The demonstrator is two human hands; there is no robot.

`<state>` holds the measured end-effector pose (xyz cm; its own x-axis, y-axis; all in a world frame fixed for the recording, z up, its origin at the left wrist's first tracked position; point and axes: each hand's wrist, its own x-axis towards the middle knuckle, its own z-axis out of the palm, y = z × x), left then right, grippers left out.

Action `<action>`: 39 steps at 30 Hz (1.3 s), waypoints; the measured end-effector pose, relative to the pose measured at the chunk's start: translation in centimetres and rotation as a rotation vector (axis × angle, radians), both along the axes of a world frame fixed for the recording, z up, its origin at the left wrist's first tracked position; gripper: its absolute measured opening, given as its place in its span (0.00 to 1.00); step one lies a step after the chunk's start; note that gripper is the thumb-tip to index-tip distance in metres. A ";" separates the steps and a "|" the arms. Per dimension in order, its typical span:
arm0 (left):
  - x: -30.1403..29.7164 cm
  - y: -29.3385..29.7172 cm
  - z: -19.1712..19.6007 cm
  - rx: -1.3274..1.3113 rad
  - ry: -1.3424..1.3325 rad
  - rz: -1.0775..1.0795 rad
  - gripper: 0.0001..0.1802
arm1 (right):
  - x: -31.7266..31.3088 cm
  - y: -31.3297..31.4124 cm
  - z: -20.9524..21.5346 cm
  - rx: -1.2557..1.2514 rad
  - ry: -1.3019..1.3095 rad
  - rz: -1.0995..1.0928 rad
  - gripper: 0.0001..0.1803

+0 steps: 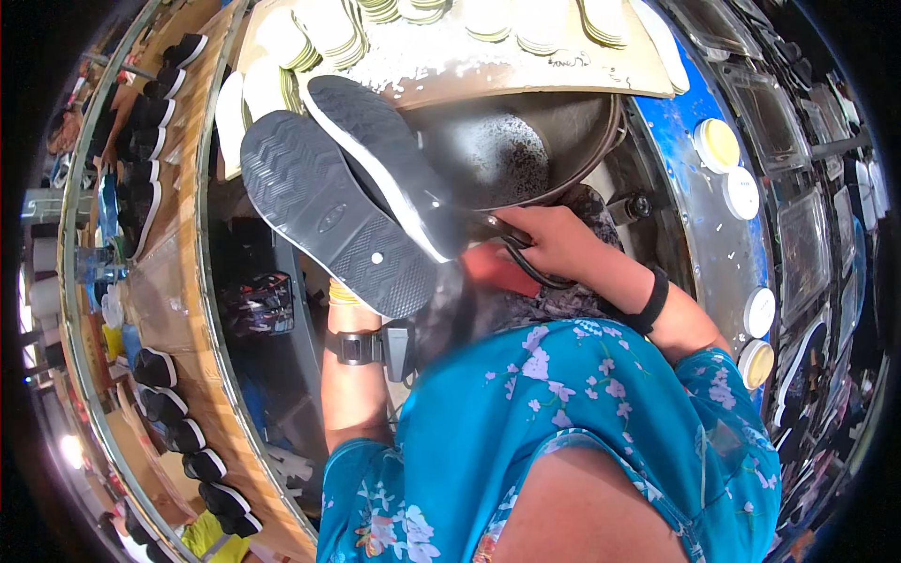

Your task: Inserting insoles into shoes and trimming excess threads in a shoe factory.

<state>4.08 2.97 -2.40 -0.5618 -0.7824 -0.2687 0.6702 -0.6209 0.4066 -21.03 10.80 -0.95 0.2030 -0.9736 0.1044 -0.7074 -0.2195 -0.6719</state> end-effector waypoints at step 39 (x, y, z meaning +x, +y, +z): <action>56.8 17.5 13.8 0.055 -2.807 -0.129 0.19 | 10.6 -3.4 1.3 0.315 0.033 0.273 0.23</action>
